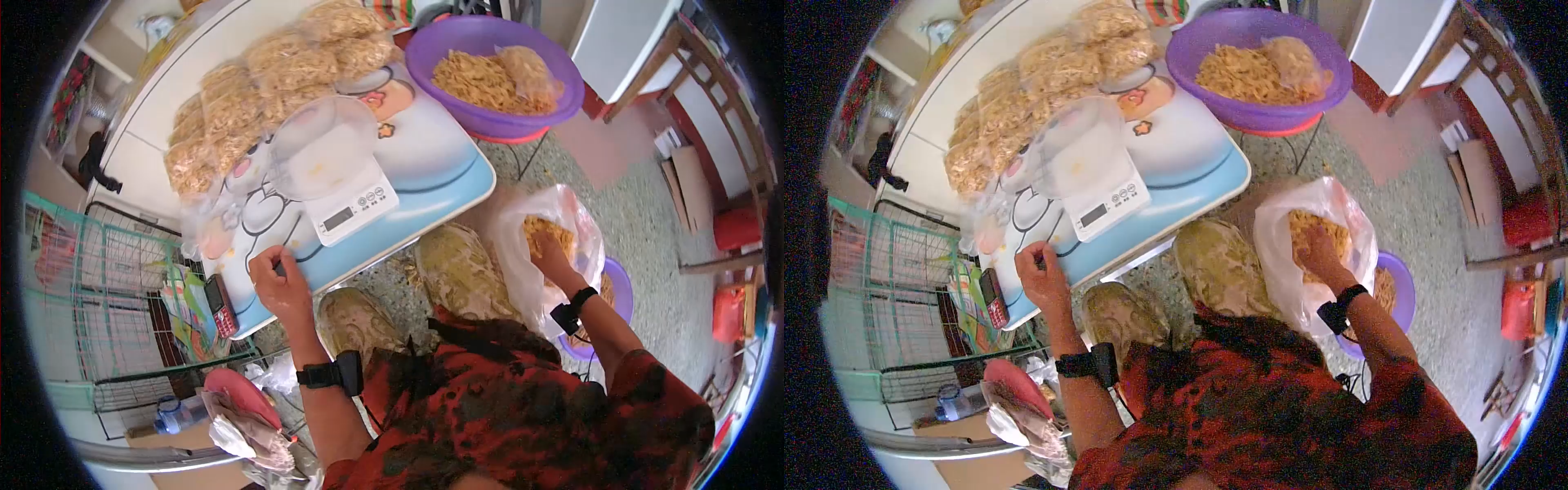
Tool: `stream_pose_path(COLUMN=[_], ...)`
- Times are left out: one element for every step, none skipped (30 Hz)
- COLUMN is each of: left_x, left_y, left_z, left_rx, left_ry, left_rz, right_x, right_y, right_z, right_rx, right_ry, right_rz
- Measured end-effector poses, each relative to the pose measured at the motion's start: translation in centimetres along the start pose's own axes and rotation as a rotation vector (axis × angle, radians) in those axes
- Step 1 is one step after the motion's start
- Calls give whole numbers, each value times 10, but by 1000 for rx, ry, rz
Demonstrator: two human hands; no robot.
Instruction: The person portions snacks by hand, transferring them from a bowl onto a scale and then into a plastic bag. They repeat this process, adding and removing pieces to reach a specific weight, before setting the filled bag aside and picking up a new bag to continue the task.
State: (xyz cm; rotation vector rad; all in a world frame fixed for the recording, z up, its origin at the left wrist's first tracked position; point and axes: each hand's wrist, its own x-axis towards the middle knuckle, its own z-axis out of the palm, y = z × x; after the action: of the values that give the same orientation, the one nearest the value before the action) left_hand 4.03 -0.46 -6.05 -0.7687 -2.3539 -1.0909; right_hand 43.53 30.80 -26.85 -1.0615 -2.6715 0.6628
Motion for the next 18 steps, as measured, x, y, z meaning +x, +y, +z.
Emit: stream_pose_path(left_x=[0,1,1,1,1,2,3,2,2,2,2,3,4,4,5,5,5,5], left_y=[0,0,0,-1,-1,0,-1,-2,-1,2,5,8,10,11,14,18,18,18], left_z=[0,0,1,0,0,1,3,2,3,4,3,3,2,3,3,3,3,4], left_rx=[15,28,41,60,75,83,80,75,72,70,72,79,89,100,113,125,122,118], left_ry=[8,12,14,11,3,-7,-2,3,7,4,0,-4,-9,-14,-19,-22,-22,-23], left_rz=[4,11,18,3,-7,-12,10,33,56,51,43,33,24,15,3,0,5,9], right_x=[11,16,25,32,37,42,48,54,60,63,67,72,76,78,80,79,77,72], right_y=[-1,-3,-6,-8,-8,17,19,20,16,11,60,111,157,113,62,78,92,128], right_z=[0,1,-2,-4,-8,7,5,7,8,5,45,87,125,98,65,87,109,149], right_rx=[-50,-102,-108,-113,-116,-197,-181,-162,-139,-72,-99,-121,-137,-285,-434,-645,-858,-931], right_ry=[9,-21,-13,-6,4,2,-74,-149,-224,-247,-300,-345,-382,-465,-554,-681,-806,-762], right_rz=[-7,105,95,88,88,60,151,244,337,356,218,74,-68,-46,-35,-89,-146,-130])
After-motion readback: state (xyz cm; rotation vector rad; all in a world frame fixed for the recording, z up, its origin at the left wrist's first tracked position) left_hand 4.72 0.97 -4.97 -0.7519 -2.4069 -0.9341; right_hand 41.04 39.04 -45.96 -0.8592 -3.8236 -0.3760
